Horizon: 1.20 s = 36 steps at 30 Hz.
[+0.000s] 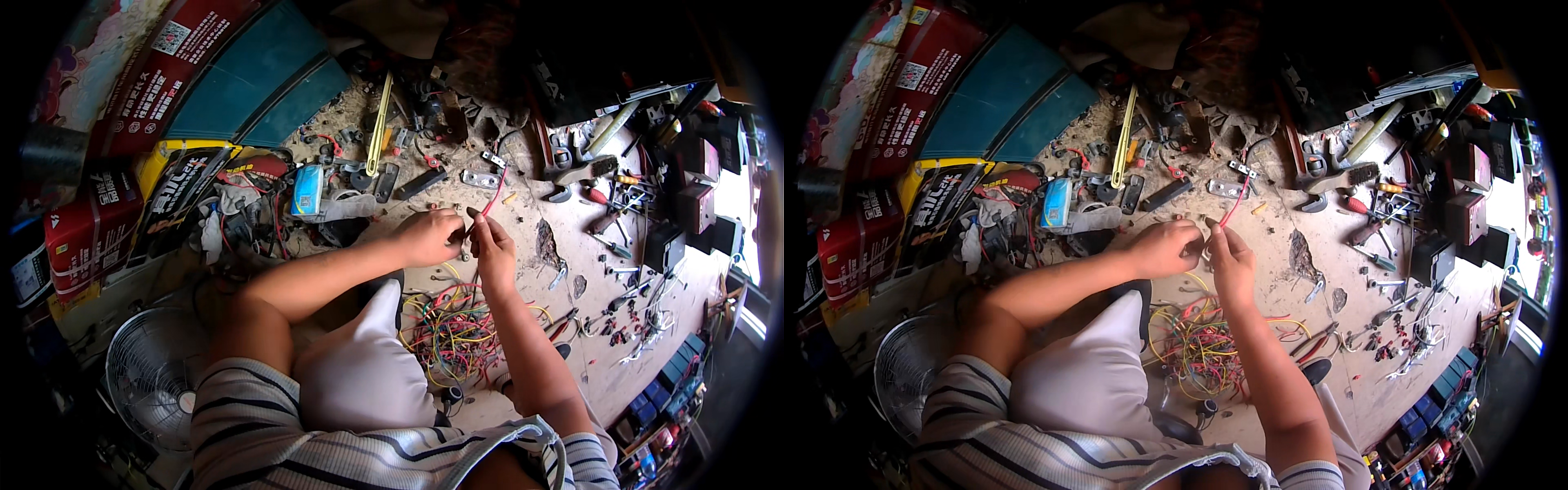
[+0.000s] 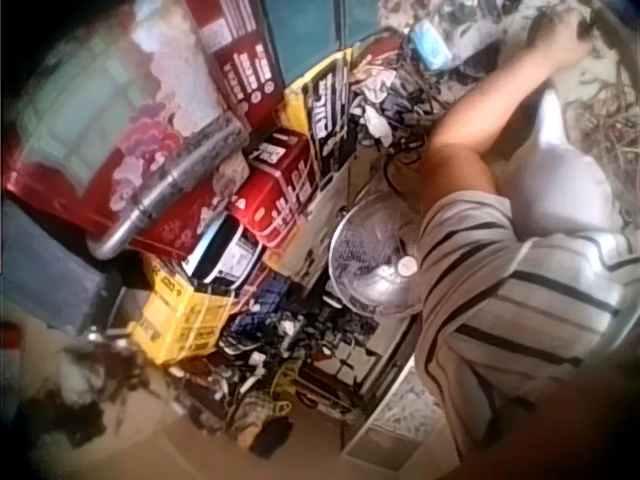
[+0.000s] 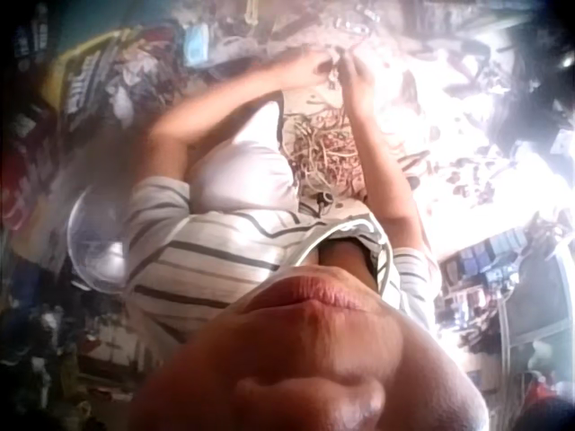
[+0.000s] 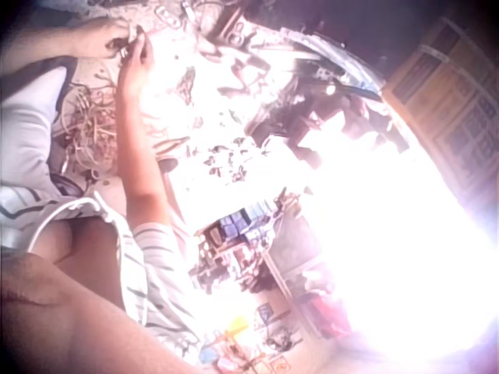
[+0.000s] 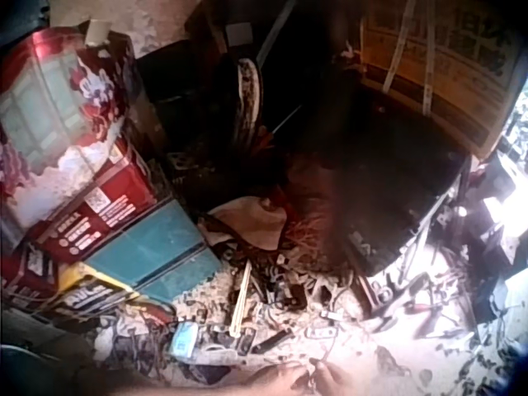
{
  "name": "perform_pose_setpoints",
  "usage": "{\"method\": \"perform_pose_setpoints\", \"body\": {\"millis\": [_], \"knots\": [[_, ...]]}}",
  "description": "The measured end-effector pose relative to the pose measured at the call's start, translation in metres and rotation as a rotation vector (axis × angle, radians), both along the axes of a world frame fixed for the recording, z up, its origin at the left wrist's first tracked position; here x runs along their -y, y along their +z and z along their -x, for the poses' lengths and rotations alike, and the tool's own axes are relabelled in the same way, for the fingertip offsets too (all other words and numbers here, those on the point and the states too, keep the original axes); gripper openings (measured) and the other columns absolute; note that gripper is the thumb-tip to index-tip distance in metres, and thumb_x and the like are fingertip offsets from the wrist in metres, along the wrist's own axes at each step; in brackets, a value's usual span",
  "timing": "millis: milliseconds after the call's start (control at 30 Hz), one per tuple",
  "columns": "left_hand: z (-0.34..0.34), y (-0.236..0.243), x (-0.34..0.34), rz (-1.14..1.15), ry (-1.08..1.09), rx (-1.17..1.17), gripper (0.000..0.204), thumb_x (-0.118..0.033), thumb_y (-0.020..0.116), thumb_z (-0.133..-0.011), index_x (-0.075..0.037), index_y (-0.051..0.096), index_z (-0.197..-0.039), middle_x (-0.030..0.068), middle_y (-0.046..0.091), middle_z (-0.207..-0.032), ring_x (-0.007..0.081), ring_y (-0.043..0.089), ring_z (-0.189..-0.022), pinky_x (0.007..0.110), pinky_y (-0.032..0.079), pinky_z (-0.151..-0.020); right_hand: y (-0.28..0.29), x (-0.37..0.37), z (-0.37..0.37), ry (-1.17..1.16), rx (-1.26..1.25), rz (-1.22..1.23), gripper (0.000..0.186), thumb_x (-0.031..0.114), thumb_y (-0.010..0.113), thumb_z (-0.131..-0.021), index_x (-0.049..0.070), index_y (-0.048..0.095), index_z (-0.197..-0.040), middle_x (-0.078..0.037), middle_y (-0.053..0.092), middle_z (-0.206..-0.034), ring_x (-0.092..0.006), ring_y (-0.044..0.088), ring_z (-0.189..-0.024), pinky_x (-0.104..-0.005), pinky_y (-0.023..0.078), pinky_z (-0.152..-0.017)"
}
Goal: The person sits on the floor in a cluttered workshop and uses pliers to strip the insulation from various colored electrical wires. They then twist the exposed copper strands together by hand to create connections.
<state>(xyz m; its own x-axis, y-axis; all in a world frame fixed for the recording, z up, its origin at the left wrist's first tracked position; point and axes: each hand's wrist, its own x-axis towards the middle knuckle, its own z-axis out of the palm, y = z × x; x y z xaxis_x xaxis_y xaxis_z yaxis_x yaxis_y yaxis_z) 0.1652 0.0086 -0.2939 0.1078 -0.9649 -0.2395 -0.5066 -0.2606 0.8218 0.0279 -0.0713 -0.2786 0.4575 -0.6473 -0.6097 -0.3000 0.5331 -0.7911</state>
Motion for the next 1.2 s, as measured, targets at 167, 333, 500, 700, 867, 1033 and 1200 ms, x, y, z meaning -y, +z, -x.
{"method": "perform_pose_setpoints", "body": {"millis": [167,333,500,700,867,1033,1200], "knots": [[-0.035,-0.045,0.019,0.031,-0.012,0.257,0.019,-0.021,0.063,-0.079,-0.004,0.061,-0.088,0.014,0.059,-0.091,0.0312,0.058,-0.09,0.041,0.048,-0.078,-0.011,0.0,0.013,-0.002,-0.019,0.052,0.027,0.024,0.054,-0.095,0.0,0.064,-0.097,0.005,0.051,-0.066,-0.0023,0.038,-0.057,-0.0198,0.031,-0.051],[-0.12,-0.059,0.041,-0.037,0.638,0.766,0.049,-0.01,0.068,-0.074,-0.007,0.047,-0.119,0.0202,0.053,-0.11,0.0372,0.053,-0.103,0.042,0.047,-0.085,-0.016,-0.01,0.024,0.016,-0.079,-0.022,0.027,0.025,0.055,-0.095,0.0,0.065,-0.096,0.005,0.048,-0.064,-0.0033,0.038,-0.056,-0.0203,0.031,-0.051],[-0.173,-0.048,0.039,-0.241,0.744,0.699,0.034,-0.009,0.058,-0.079,-0.007,0.05,-0.112,0.0179,0.057,-0.104,0.0364,0.056,-0.099,0.044,0.047,-0.083,-0.021,-0.021,0.031,0.032,-0.079,-0.09,0.027,0.026,0.055,-0.094,0.001,0.065,-0.093,0.005,0.049,-0.063,-0.0035,0.038,-0.056,-0.0202,0.03,-0.051],[-0.183,-0.053,0.017,-0.045,0.572,0.976,0.024,-0.008,0.058,-0.077,-0.011,0.061,-0.101,0.0078,0.058,-0.101,0.0302,0.053,-0.098,0.039,0.045,-0.085,-0.023,-0.023,0.033,0.104,-0.126,-0.046,0.027,0.025,0.055,-0.095,0.0,0.064,-0.092,0.004,0.049,-0.065,-0.0034,0.038,-0.056,-0.0201,0.03,-0.05],[-0.168,-0.102,0.043,0.107,0.598,0.809,0.018,-0.005,0.051,-0.077,-0.01,0.064,-0.09,0.0096,0.058,-0.101,0.0307,0.052,-0.102,0.038,0.045,-0.085,-0.019,-0.023,0.03,0.097,-0.111,-0.064,0.026,0.025,0.055,-0.094,0.001,0.064,-0.092,0.004,0.049,-0.064,-0.0033,0.037,-0.055,-0.0202,0.03,-0.05],[-0.184,-0.107,0.053,-0.013,0.67,0.437,0.02,0.004,0.054,-0.07,-0.009,0.064,-0.083,0.0164,0.06,-0.091,0.0357,0.058,-0.092,0.039,0.047,-0.081,-0.012,-0.023,0.03,0.125,-0.128,-0.054,0.025,0.024,0.055,-0.094,0.001,0.064,-0.092,0.004,0.049,-0.064,-0.0033,0.037,-0.055,-0.0204,0.03,-0.05],[-0.187,-0.102,0.026,0.167,0.866,0.449,0.019,0.001,0.049,-0.079,-0.007,0.064,-0.087,0.0148,0.066,-0.087,0.032,0.063,-0.086,0.037,0.049,-0.075,-0.019,-0.022,0.035,0.15,-0.116,-0.057,0.025,0.024,0.055,-0.094,0.001,0.065,-0.095,0.005,0.05,-0.068,-0.0029,0.039,-0.059,-0.0202,0.032,-0.053]]}}
